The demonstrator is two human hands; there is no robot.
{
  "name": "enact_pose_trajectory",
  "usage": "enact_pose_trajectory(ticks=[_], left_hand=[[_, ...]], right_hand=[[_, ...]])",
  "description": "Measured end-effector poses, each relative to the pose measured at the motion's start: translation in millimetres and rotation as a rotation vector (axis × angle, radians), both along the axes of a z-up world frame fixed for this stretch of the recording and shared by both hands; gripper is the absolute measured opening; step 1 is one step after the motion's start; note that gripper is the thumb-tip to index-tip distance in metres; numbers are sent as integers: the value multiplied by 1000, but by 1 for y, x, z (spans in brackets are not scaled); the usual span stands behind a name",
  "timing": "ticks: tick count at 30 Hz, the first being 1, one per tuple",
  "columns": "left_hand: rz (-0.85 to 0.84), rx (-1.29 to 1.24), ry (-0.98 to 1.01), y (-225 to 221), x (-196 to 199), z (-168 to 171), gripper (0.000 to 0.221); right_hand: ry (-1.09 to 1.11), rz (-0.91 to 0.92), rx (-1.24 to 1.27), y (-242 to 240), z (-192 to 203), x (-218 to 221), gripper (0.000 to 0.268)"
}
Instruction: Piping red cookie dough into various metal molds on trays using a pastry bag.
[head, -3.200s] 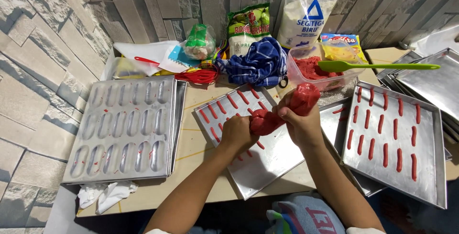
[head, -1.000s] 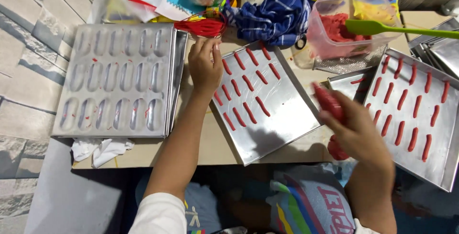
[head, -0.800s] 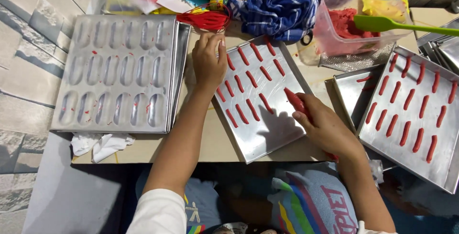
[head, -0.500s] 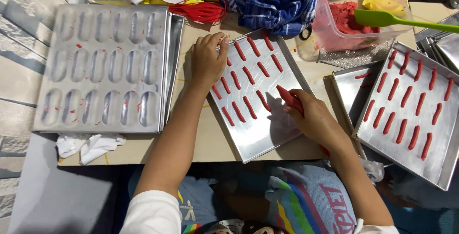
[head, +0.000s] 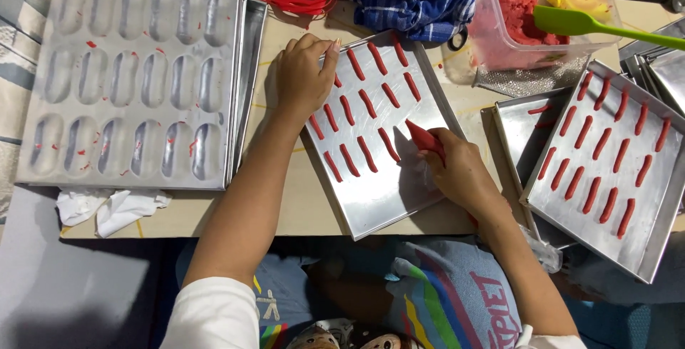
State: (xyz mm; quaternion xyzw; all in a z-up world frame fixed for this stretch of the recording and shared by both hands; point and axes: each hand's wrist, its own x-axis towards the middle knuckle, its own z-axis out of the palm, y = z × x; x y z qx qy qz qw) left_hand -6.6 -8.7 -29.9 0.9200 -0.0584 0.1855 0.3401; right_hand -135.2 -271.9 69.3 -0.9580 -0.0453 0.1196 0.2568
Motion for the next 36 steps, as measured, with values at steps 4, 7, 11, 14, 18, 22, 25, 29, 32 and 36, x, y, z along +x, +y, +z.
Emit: enact_pose_trajectory(ticks=[4,7,11,14,18,22,25,29,32,36], left_hand=[[31,-21,-14,-5,5,-8,44],[24,-35,-24,-5,5,-8,43],[29,-24,-25,-5,6,-10,43],[25,-27,-28,-5,7,-10,42],[35,-21,-14,-5,7,-11,43],[26,-34,-27,-5,7,-12,42],[25,-27,-41,-4,8,-13,41],[18,-22,-58,-4,7,-13,41],[17,-21,-67,-4,8,-14,41],[20,-28,-60,-4,8,-14,40]], right_hand=[[107,-11,42,-10,-5,3,27],[139,-35,16,-11,-4,4,26],[221,-19,-7,-2,7,4,41],[271,-79,36,4,12,3,28],[250,-86,37,4,7,3,16],[185,-3,-29,-3,-8,5,23],[193,-27,-53,-2,-8,5,29],[176,6,-62,-4,-13,6,28],[167,10,-69,-5,-14,6,29],[187,-5,-91,-5,-13,6,31]])
